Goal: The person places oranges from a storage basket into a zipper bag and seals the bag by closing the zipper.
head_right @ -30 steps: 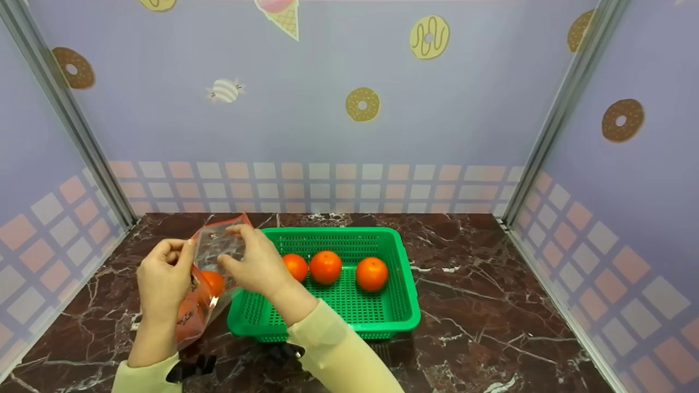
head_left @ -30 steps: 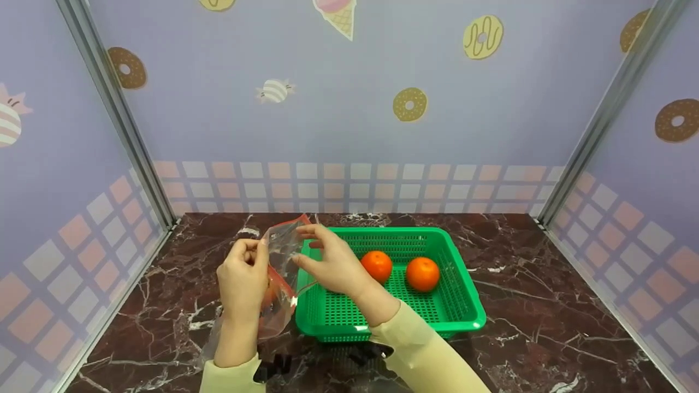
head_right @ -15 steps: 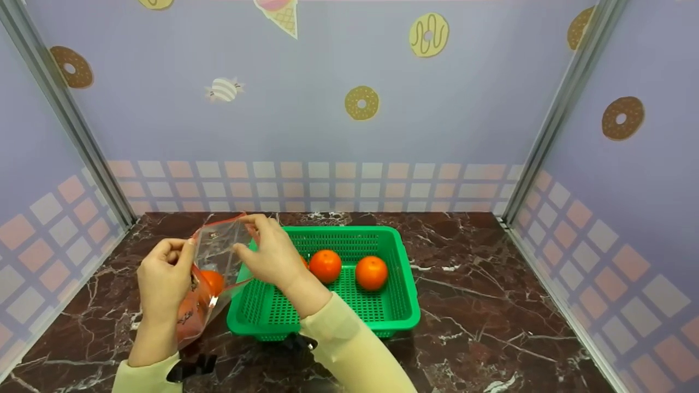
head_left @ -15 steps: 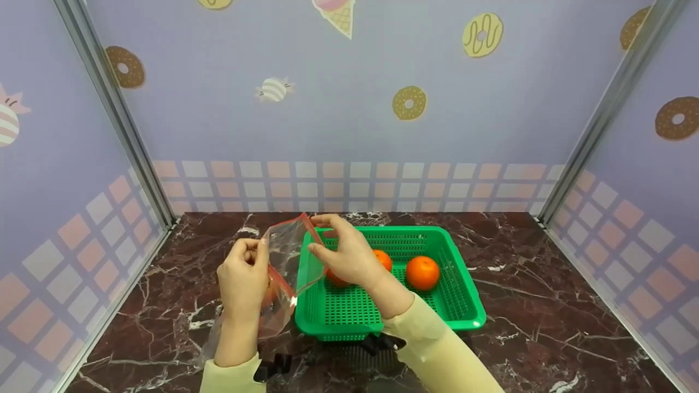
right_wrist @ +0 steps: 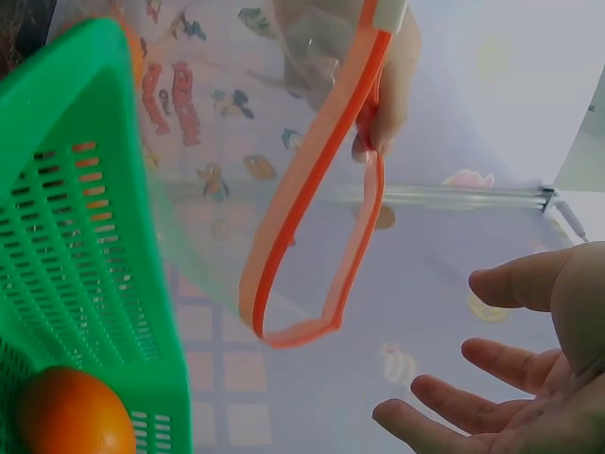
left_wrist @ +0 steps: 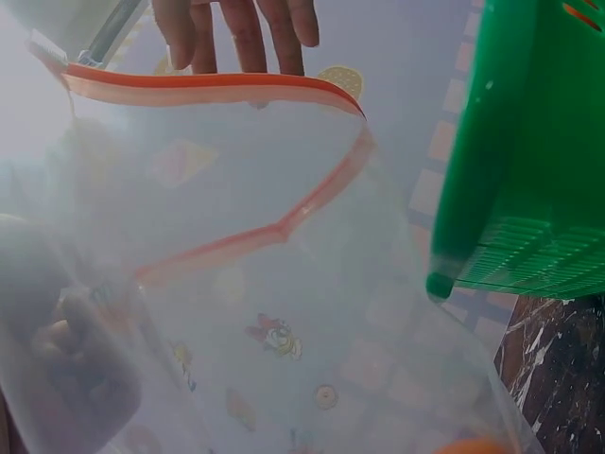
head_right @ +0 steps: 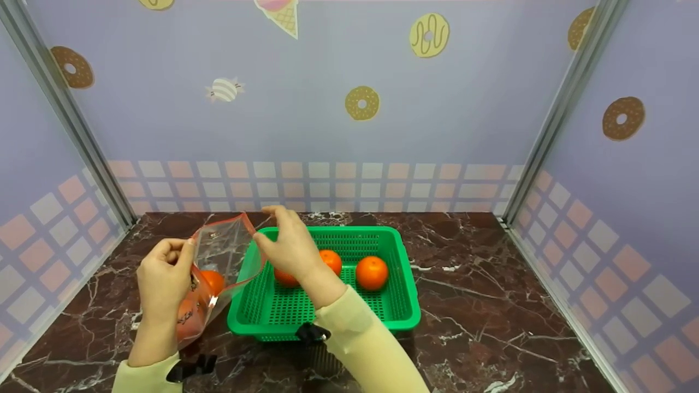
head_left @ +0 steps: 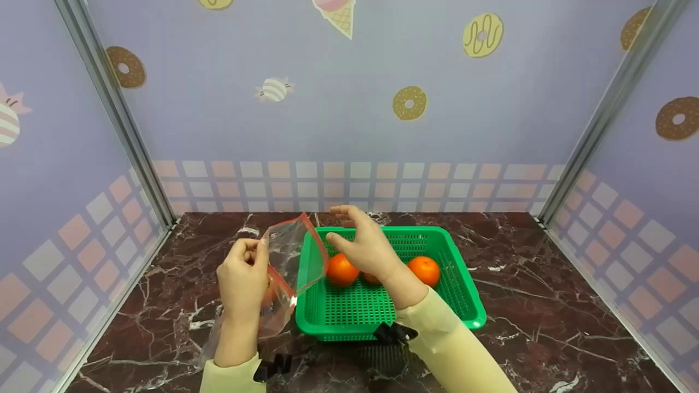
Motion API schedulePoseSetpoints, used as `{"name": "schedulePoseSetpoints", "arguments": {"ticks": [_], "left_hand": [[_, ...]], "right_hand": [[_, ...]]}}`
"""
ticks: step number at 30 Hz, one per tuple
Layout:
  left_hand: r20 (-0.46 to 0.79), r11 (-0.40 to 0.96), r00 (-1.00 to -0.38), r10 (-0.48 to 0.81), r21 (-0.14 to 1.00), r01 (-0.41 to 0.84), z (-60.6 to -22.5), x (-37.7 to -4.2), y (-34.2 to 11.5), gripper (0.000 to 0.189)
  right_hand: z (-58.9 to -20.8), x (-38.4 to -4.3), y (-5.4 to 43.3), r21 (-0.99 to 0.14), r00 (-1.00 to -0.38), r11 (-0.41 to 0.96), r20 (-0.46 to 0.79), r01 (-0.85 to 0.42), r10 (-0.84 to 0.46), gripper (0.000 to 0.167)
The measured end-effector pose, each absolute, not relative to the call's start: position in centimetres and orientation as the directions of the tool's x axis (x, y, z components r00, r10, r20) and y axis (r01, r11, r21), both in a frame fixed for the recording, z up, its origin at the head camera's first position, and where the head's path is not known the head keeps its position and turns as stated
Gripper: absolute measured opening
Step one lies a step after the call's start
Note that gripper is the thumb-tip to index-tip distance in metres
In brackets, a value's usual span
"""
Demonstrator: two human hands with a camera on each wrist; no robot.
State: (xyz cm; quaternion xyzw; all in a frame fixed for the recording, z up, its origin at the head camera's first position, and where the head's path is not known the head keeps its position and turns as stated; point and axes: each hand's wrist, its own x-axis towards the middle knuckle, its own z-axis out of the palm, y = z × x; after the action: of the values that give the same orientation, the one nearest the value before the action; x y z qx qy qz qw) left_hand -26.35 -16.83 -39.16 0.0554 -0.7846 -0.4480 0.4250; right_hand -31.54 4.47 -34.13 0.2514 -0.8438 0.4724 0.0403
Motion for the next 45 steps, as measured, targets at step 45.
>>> {"name": "schedulePoseSetpoints", "arguments": {"ticks": [45], "left_hand": [[0.592,0.598,-0.663,-0.460,0.758,0.262,-39.2,-26.4,-16.9,0.016]], "right_hand": [[-36.8,-39.4,12.8,-0.416,-0.957,0.901,-0.193,-0.119,-0.215,0.048]]}}
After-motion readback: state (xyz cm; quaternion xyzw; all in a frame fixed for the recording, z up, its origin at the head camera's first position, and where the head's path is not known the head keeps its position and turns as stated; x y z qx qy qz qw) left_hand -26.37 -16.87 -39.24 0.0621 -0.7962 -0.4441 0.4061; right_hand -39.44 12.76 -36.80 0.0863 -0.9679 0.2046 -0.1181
